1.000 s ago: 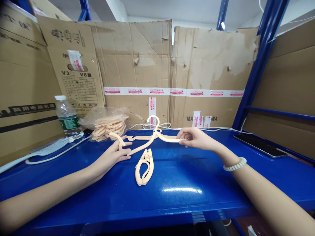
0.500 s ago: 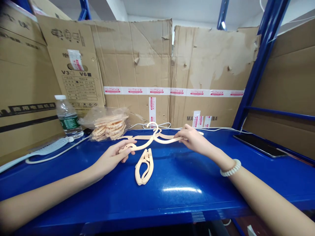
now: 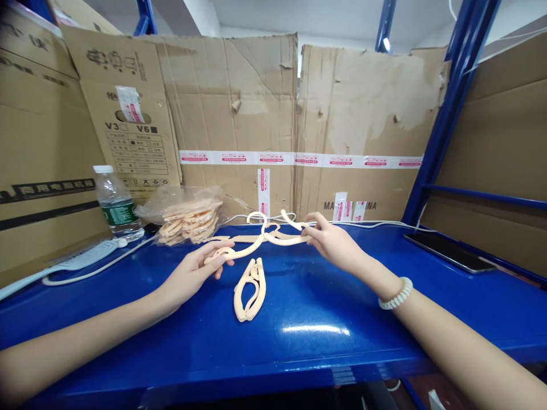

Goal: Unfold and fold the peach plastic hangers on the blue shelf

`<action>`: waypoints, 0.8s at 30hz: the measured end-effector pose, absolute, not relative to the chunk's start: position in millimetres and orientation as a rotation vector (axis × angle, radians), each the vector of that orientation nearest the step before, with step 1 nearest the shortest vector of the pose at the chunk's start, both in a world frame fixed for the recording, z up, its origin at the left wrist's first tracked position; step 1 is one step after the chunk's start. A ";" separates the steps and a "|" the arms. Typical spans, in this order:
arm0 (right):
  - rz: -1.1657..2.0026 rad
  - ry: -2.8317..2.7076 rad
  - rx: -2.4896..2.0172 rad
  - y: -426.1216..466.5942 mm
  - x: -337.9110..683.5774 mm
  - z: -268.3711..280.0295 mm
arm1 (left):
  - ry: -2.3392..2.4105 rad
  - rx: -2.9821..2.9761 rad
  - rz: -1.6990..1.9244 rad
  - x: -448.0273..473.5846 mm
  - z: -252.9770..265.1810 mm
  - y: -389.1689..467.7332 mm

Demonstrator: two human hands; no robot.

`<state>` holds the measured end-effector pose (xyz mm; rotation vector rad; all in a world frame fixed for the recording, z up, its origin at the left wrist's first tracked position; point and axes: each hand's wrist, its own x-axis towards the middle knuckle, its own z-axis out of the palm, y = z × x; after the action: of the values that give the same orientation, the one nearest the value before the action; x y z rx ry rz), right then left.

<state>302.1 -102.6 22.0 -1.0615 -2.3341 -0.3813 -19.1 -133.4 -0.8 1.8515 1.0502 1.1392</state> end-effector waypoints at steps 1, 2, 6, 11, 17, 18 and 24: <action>-0.280 -2.306 -1.028 -102.0 301.3 21.0 | 1.053 1.851 1.154 -19.3 -1.1 -132.9; -0.170 -2.275 -1.005 -101.3 300.5 20.0 | 1.051 1.853 1.169 -19.4 -1.4 -132.4; 0.170 -2.172 -1.024 -97.6 299.1 17.2 | 1.031 1.854 1.209 -19.4 -2.5 -131.2; 0.475 -2.040 -1.023 -95.2 300.6 20.5 | 1.115 1.714 1.228 -18.9 -1.4 -132.4; 0.838 -1.883 -0.959 -103.7 290.2 22.3 | 1.035 1.683 1.164 -17.5 -2.8 -135.1; 0.903 -1.840 -0.937 -105.9 286.2 21.0 | 1.013 1.663 1.150 -16.7 -3.6 -135.6; 1.129 -1.625 -0.789 -118.3 259.1 11.2 | 0.881 1.586 1.128 -9.6 -6.4 -141.6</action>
<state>259.1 -118.3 11.2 -0.7887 -1.6250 1.1290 -9.6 -141.6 -6.4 1.5855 0.8811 1.1275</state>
